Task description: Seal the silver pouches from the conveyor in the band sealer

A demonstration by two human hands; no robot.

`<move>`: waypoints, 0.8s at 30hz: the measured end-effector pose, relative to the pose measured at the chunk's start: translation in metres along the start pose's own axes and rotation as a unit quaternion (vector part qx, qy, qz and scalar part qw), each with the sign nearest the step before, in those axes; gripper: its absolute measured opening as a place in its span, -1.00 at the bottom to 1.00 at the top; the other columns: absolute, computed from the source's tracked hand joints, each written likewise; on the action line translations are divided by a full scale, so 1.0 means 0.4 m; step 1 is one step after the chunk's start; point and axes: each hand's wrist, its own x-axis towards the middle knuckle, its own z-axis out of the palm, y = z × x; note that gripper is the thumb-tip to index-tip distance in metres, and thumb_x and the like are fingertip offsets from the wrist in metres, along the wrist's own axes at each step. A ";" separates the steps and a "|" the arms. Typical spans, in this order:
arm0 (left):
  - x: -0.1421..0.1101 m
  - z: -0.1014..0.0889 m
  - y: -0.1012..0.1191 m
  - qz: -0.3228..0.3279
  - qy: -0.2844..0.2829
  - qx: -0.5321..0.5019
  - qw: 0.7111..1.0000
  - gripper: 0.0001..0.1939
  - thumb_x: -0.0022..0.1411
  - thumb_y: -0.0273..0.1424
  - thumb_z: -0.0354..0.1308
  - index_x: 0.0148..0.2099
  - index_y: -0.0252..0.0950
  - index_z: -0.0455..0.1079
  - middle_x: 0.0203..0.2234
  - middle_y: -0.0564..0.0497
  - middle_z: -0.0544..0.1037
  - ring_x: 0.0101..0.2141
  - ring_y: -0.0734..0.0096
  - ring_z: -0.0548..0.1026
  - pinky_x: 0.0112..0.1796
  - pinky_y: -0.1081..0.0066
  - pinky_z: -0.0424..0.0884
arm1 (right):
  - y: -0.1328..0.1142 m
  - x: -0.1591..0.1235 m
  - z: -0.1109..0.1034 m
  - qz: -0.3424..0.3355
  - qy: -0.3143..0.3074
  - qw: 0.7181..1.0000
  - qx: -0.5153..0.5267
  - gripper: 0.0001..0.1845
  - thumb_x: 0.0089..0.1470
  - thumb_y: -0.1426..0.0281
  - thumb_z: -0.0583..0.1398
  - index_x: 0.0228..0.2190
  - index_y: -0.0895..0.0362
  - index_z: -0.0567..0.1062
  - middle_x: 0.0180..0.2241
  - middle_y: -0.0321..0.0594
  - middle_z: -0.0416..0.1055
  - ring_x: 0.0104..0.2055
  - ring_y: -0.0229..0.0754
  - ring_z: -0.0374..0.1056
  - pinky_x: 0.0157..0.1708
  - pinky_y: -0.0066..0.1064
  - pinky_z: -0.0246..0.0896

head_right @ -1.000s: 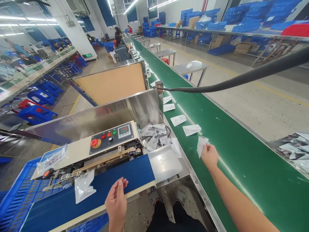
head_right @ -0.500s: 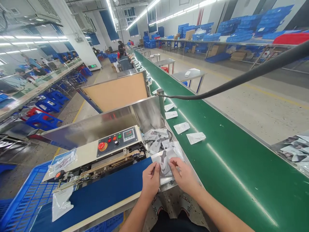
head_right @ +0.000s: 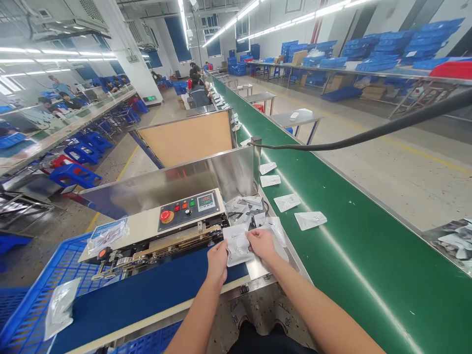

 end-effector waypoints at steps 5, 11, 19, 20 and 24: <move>0.025 -0.067 0.013 -0.002 0.026 -0.010 1.000 -0.51 -0.06 0.02 0.46 -0.39 -0.36 0.60 -0.59 0.00 0.51 -0.53 0.31 0.48 -0.42 0.33 0.40 | -0.028 0.025 0.071 0.032 -0.046 0.998 -0.025 -0.72 0.04 0.25 0.39 -0.57 0.10 0.52 -0.64 -0.34 0.42 -0.63 -0.28 0.32 -0.54 -0.43 0.40; 0.030 -0.190 0.024 0.016 0.069 0.006 0.997 -0.49 -0.02 0.03 0.44 -0.32 -0.36 0.62 -0.60 0.08 0.48 -0.57 0.40 0.40 -0.48 0.40 0.30 | -0.013 0.006 0.166 0.038 -0.131 0.990 -0.041 -0.80 0.08 0.29 0.40 -0.51 0.11 0.61 -0.59 -0.28 0.52 -0.53 -0.26 0.43 -0.49 -0.47 0.42; 0.022 -0.377 0.079 0.041 0.193 0.059 0.979 -0.51 0.04 -0.12 0.45 -0.08 -0.36 0.68 -0.29 -0.10 0.70 -0.27 0.18 0.62 -0.26 0.31 0.51 | -0.002 0.086 -0.086 -0.011 -0.026 0.999 -0.016 -0.62 0.09 0.08 0.35 -0.25 0.14 0.66 -0.36 -0.13 0.63 -0.47 -0.19 0.46 -0.55 -0.43 0.28; 0.010 -0.400 0.081 0.054 0.221 0.070 0.971 -0.51 0.06 -0.13 0.44 -0.04 -0.35 0.67 -0.19 -0.13 0.71 -0.20 0.15 0.64 -0.20 0.29 0.53 | 0.013 0.124 -0.158 -0.008 0.044 0.999 -0.028 -0.59 0.10 0.06 0.33 -0.23 0.15 0.65 -0.32 -0.09 0.64 -0.45 -0.17 0.47 -0.53 -0.41 0.30; -0.070 -0.479 0.066 0.131 0.311 0.105 0.935 -0.46 0.18 -0.04 0.36 0.06 -0.30 0.63 -0.04 -0.18 0.70 -0.10 0.08 0.67 -0.08 0.18 0.60 | 0.109 0.245 -0.438 0.037 0.333 0.918 -0.212 -0.54 0.16 0.12 0.27 -0.10 0.25 0.63 -0.15 0.22 0.61 -0.23 0.12 0.57 -0.28 -0.14 0.44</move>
